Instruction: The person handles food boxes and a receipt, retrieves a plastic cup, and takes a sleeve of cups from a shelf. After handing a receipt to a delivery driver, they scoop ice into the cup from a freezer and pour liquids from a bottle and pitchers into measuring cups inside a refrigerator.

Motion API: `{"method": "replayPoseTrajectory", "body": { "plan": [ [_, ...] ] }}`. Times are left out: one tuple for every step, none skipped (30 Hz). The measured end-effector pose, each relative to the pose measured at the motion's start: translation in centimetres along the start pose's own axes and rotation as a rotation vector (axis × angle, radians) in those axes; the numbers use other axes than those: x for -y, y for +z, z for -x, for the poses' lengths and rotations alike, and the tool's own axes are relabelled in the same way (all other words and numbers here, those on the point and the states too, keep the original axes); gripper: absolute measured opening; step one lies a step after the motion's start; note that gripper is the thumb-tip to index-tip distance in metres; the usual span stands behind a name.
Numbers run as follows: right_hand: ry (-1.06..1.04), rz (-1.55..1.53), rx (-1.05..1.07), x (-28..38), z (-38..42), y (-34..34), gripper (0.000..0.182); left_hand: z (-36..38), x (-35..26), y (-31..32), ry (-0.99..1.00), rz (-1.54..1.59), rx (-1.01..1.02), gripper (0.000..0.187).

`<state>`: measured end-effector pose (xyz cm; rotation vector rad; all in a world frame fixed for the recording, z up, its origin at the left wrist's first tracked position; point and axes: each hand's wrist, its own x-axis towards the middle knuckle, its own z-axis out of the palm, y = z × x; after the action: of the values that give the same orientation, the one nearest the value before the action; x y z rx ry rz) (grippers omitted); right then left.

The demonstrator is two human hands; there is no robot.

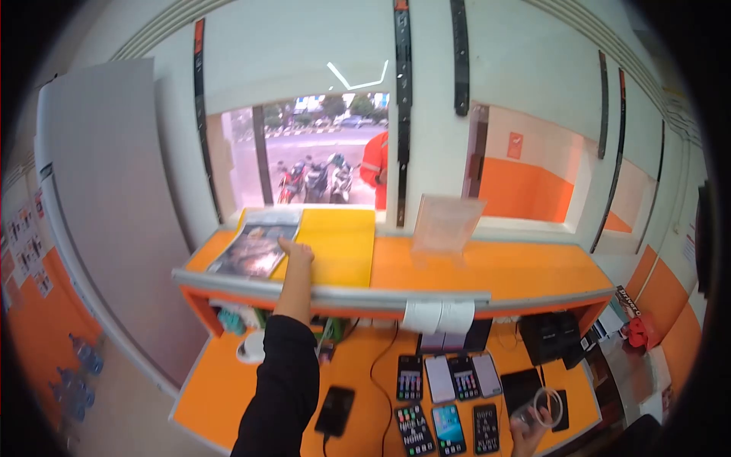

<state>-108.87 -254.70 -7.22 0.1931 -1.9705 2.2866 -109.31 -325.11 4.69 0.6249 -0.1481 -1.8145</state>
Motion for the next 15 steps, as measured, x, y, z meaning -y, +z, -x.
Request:
{"method": "replayPoseTrajectory", "body": {
  "plan": [
    [-0.02, 0.022, -0.033, -0.1, -0.2, -0.2, 0.075, -1.8, 1.0, 0.8, -0.016, -0.018, 0.022, 0.088],
    [-0.028, 0.05, -0.056, -0.2, -0.3, -0.4, 0.074, -3.7, 1.9, 1.7, -0.032, -0.037, 0.043, 0.088],
    [-0.034, 0.072, -0.081, -0.5, -0.5, -0.4, 0.073, -4.3, 2.8, 2.4, 0.02, 0.024, 0.053, 0.086],
    [-0.034, 0.085, -0.099, -0.8, -0.6, -0.3, 0.072, -6.2, 3.7, 2.8, 0.074, 0.088, 0.052, 0.083],
    [-0.033, 0.099, -0.105, -1.1, -0.9, 0.3, 0.071, -8.2, 4.4, 3.4, 0.069, 0.092, 0.052, 0.083],
    [-0.033, 0.108, -0.101, -1.5, -1.2, 0.6, 0.07, -12.5, 5.3, 3.2, 0.131, 0.062, 0.12, 0.086],
    [-0.04, 0.112, -0.095, -1.9, -1.7, 1.0, 0.07, -13.8, 5.0, 3.0, 0.201, 0.032, 0.183, 0.088],
    [-0.052, 0.108, -0.082, -2.3, -2.3, 1.4, 0.069, -14.8, 4.7, 2.4, 0.218, 0.042, 0.161, 0.088],
    [-0.084, 0.131, -0.071, -2.6, -3.1, 1.6, 0.069, -12.0, 4.1, 3.0, 0.197, 0.031, 0.129, 0.09],
    [-0.115, 0.149, -0.065, -3.0, -3.7, 2.0, 0.069, -9.7, 3.7, 3.7, 0.174, 0.016, 0.102, 0.091],
    [-0.141, 0.202, -0.084, -3.4, -4.4, 2.4, 0.071, -8.9, 3.4, 3.8, 0.143, 0.036, 0.071, 0.092],
    [-0.13, 0.199, -0.07, -3.7, -4.8, 2.9, 0.071, -7.6, 3.2, 4.3, 0.158, 0.03, 0.062, 0.092],
    [-0.122, 0.196, -0.048, -3.9, -5.2, 3.2, 0.072, -6.2, 3.0, 4.8, 0.142, 0.059, -0.012, 0.088],
    [-0.115, 0.193, -0.023, -4.0, -5.5, 3.3, 0.073, -5.5, 2.9, 4.9, 0.126, 0.092, -0.087, 0.083],
    [-0.108, 0.189, -0.007, -4.1, -5.7, 3.7, 0.073, -5.9, 3.0, 4.6, 0.143, 0.092, -0.095, 0.083]
  ]
}}
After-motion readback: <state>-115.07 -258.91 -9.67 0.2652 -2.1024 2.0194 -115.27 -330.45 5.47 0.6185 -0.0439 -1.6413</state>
